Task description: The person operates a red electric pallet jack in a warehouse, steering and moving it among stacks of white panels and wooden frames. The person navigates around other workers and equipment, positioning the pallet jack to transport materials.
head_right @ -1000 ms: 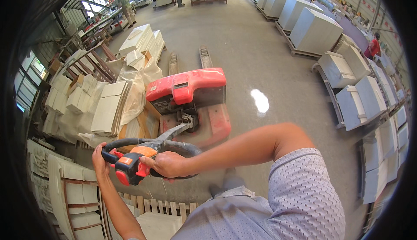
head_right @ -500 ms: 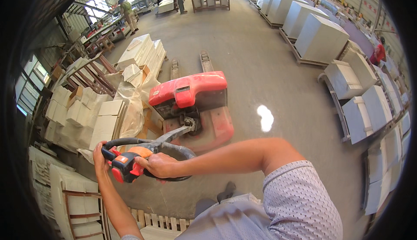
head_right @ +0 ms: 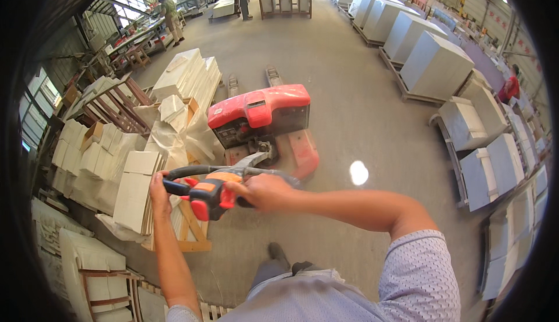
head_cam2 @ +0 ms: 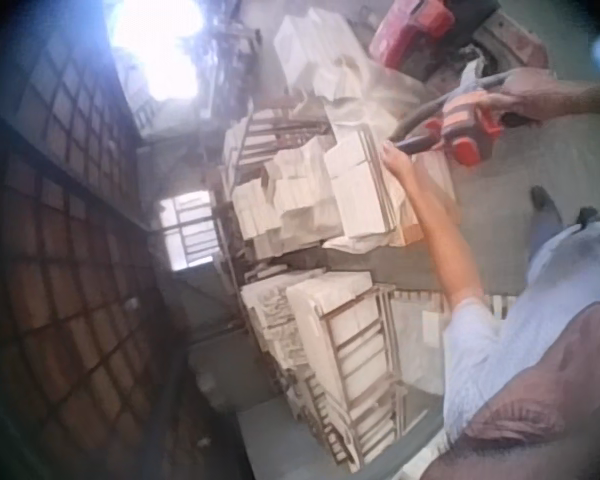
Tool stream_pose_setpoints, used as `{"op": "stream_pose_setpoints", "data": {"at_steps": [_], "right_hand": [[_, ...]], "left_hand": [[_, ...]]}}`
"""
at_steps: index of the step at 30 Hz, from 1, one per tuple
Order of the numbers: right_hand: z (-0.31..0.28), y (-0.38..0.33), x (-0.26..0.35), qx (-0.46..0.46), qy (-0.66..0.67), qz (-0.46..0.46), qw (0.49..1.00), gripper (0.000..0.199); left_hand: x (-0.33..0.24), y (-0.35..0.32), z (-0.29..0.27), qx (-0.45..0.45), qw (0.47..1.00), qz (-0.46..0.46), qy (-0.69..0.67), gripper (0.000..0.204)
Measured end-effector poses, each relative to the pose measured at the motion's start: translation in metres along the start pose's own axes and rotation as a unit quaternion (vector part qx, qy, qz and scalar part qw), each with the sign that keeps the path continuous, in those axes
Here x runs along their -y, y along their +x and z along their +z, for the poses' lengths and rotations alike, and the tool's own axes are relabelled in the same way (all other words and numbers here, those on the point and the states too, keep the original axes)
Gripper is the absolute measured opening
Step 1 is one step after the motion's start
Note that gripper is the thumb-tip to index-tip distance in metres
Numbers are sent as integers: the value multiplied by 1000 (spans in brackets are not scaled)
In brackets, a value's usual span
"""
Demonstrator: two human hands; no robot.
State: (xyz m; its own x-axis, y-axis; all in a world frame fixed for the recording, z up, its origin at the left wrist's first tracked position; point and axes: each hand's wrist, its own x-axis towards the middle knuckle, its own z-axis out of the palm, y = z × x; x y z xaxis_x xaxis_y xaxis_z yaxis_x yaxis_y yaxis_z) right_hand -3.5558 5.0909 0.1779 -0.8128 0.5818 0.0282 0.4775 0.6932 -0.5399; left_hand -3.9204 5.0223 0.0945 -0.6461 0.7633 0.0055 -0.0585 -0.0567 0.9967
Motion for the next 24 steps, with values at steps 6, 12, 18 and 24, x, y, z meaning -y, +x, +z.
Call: {"op": "stream_pose_setpoints", "data": {"at_steps": [6,12,18,24], "right_hand": [[-64,43,-75,-39,-54,167,984,78],[-101,109,-145,-87,-101,132,982,63],[-135,193,-242,-69,-142,83,984,52],[-178,261,-325,-100,-172,-11,980,68]], "left_hand": [[40,81,88,-34,978,92,184,30],[64,178,147,-14,982,94,161,31],[52,265,217,-19,992,53,114,32],[105,407,244,22,941,186,283,30]]}}
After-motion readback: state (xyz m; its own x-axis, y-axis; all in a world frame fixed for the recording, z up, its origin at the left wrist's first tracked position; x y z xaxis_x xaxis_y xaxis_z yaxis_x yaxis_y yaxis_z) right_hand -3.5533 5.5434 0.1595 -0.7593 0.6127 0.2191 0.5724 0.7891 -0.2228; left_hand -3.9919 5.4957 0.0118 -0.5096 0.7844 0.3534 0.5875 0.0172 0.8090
